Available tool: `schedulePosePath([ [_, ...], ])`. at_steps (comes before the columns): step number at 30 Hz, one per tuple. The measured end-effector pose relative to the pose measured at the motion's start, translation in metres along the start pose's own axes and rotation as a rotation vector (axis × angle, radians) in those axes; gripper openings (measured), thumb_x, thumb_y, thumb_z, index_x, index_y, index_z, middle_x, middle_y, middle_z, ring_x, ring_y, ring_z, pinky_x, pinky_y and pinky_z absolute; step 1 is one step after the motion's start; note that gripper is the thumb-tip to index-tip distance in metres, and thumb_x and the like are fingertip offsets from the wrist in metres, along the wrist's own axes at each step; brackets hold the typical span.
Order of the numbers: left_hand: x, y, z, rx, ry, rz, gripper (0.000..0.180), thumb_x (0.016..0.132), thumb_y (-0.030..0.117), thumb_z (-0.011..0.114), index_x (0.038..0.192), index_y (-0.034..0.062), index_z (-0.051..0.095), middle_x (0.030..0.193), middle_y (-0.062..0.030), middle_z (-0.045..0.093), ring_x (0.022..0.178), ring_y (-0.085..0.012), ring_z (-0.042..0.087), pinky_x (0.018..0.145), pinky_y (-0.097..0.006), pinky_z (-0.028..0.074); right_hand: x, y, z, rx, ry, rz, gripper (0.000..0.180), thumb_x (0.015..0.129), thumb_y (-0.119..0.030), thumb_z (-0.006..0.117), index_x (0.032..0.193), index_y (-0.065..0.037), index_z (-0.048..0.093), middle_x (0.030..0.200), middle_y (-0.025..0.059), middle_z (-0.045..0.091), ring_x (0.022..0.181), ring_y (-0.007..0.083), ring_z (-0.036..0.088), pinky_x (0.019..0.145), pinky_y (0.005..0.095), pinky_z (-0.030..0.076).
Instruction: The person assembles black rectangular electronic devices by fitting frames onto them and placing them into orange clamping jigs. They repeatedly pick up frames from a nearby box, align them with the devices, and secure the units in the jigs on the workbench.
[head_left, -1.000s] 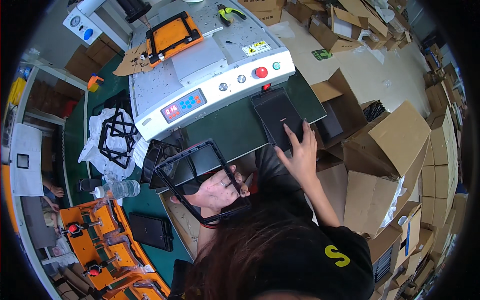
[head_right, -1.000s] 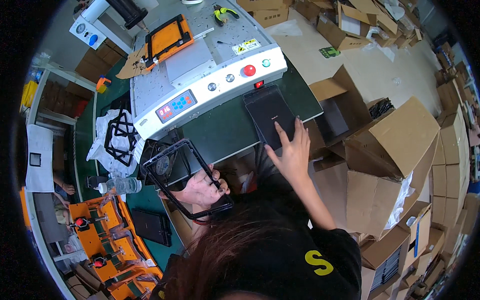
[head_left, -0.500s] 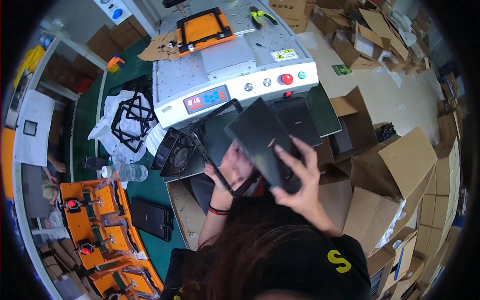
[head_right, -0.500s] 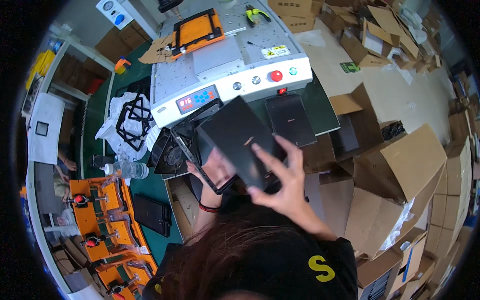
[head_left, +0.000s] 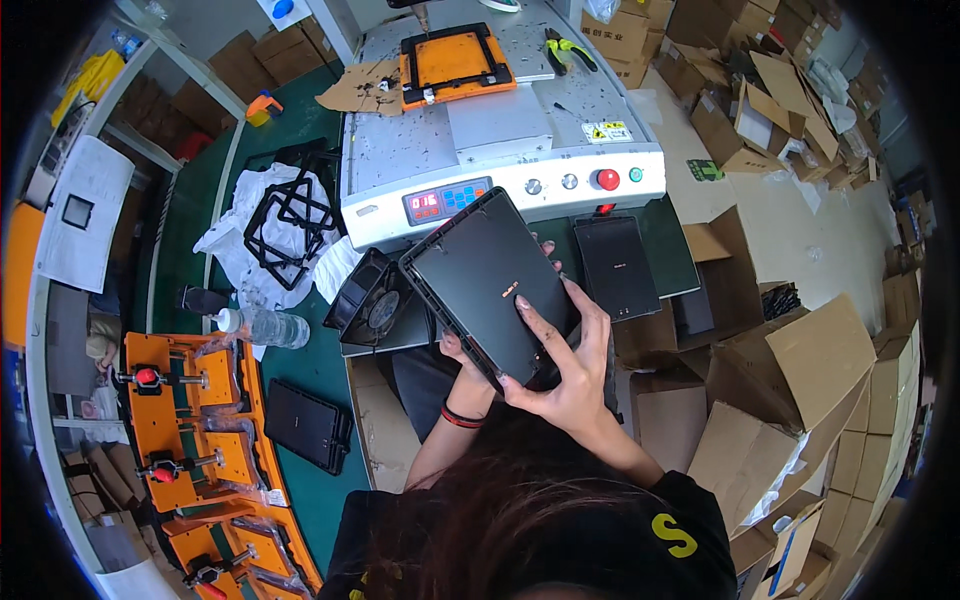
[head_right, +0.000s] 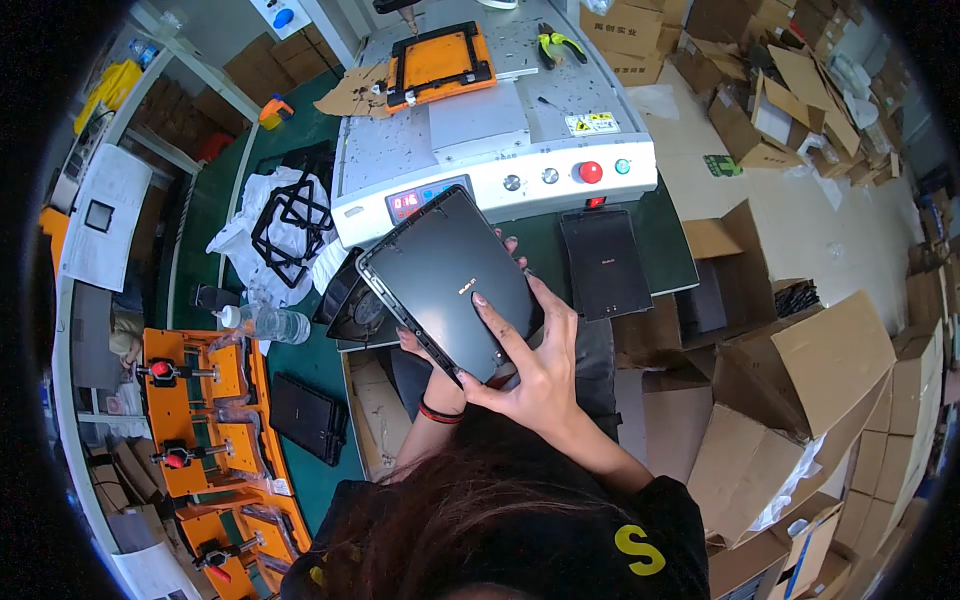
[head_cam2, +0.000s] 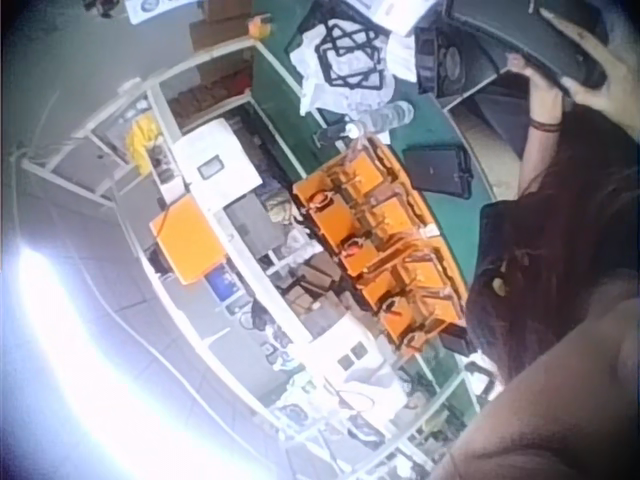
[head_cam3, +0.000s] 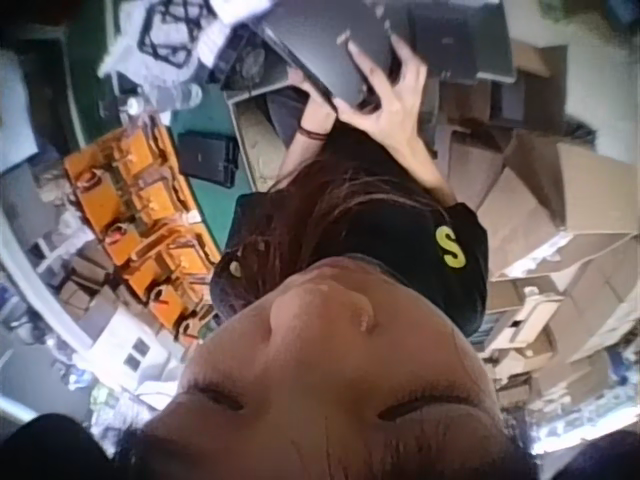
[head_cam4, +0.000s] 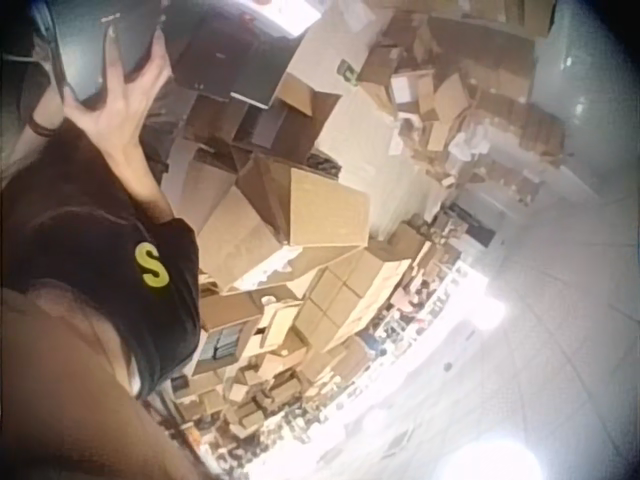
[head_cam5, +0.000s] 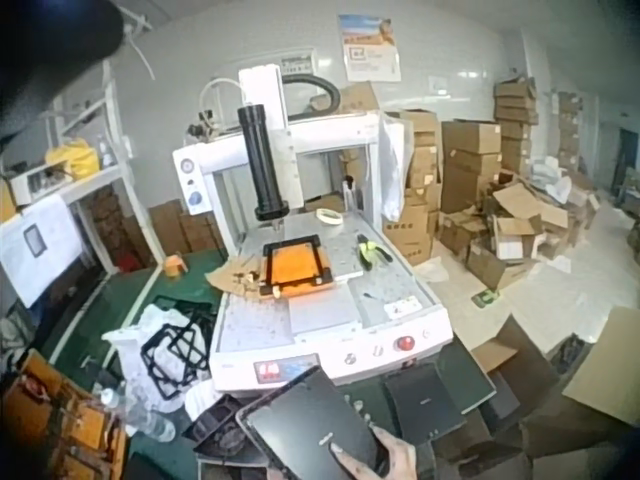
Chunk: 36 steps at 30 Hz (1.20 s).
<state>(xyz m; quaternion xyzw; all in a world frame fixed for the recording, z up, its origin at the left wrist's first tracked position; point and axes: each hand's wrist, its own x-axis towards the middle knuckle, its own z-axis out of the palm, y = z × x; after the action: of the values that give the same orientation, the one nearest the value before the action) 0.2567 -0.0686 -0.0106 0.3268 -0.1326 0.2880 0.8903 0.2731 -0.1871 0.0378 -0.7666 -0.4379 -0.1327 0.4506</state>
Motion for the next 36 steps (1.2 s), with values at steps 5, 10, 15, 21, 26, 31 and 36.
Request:
schedulePosePath([
  [5,0.000,0.002,-0.004,0.070,-0.028,-0.041,0.126,0.061,0.094,0.042,0.147,0.0023,0.027,0.150,-0.0211,0.024,0.138,-0.0392,0.026,0.113,-0.053,0.024,-0.001,-0.001,0.002,0.020,-0.017,0.003,0.071,0.060,-0.037,0.079,0.124,-0.014,0.064,0.131,0.0317,0.041,0.117,0.0434,0.043,0.095,0.0495,0.038],
  [10,0.000,0.002,0.002,0.007,0.049,-0.035,0.127,0.061,0.091,0.049,0.150,0.0056,0.016,0.149,-0.0224,0.026,0.136,-0.0385,0.030,0.112,-0.051,0.027,-0.002,-0.002,0.005,-0.012,-0.018,-0.006,0.068,0.063,-0.040,0.078,0.125,-0.014,0.063,0.133,0.0310,0.041,0.119,0.0454,0.042,0.098,0.0519,0.035],
  [15,-0.004,0.002,-0.004,-0.151,-0.019,-0.115,0.132,0.058,0.088,0.057,0.150,0.0044,0.013,0.150,-0.0224,0.023,0.136,-0.0379,0.032,0.113,-0.052,0.026,0.000,-0.008,-0.002,-0.149,-0.138,-0.029,0.066,0.073,-0.044,0.071,0.132,-0.017,0.057,0.141,0.0198,0.043,0.127,0.0406,0.041,0.106,0.0532,0.028],
  [21,-0.011,-0.005,0.003,-0.222,0.043,-0.196,0.138,0.052,0.084,0.066,0.149,0.0035,0.011,0.150,-0.0235,0.023,0.134,-0.0419,0.033,0.113,-0.055,0.026,-0.005,-0.003,-0.008,-0.140,-0.238,-0.025,0.061,0.077,-0.039,0.067,0.133,-0.018,0.056,0.142,0.0117,0.046,0.132,0.0333,0.040,0.110,0.0570,0.020],
  [26,-0.012,0.000,0.013,-0.201,0.060,-0.359,0.134,0.054,0.084,0.065,0.149,0.0035,0.014,0.146,-0.0231,0.030,0.129,-0.0459,0.038,0.109,-0.055,0.034,-0.006,-0.005,-0.029,-0.127,-0.294,-0.085,0.058,0.077,-0.037,0.067,0.132,-0.021,0.057,0.141,0.0103,0.048,0.130,0.0310,0.043,0.111,0.0575,0.019],
  [31,-0.049,0.029,0.035,-0.151,0.127,-0.147,0.134,0.053,0.087,0.060,0.150,0.0074,0.014,0.147,-0.0210,0.029,0.129,-0.0409,0.040,0.107,-0.054,0.036,0.013,0.022,-0.043,0.276,-0.195,-0.153,0.064,0.077,-0.026,0.070,0.135,-0.009,0.050,0.135,0.0140,0.049,0.119,0.0296,0.050,0.106,0.0486,0.030],
  [36,-0.120,0.040,0.037,-0.331,0.237,-0.124,0.127,0.057,0.087,0.058,0.150,0.0109,0.017,0.145,-0.0252,0.032,0.128,-0.0439,0.040,0.099,-0.059,0.043,0.041,0.007,-0.017,1.139,-0.927,0.436,0.043,0.097,-0.020,0.055,0.135,-0.003,0.044,0.092,0.0058,0.062,0.052,0.0029,0.052,0.040,0.0172,0.040],
])
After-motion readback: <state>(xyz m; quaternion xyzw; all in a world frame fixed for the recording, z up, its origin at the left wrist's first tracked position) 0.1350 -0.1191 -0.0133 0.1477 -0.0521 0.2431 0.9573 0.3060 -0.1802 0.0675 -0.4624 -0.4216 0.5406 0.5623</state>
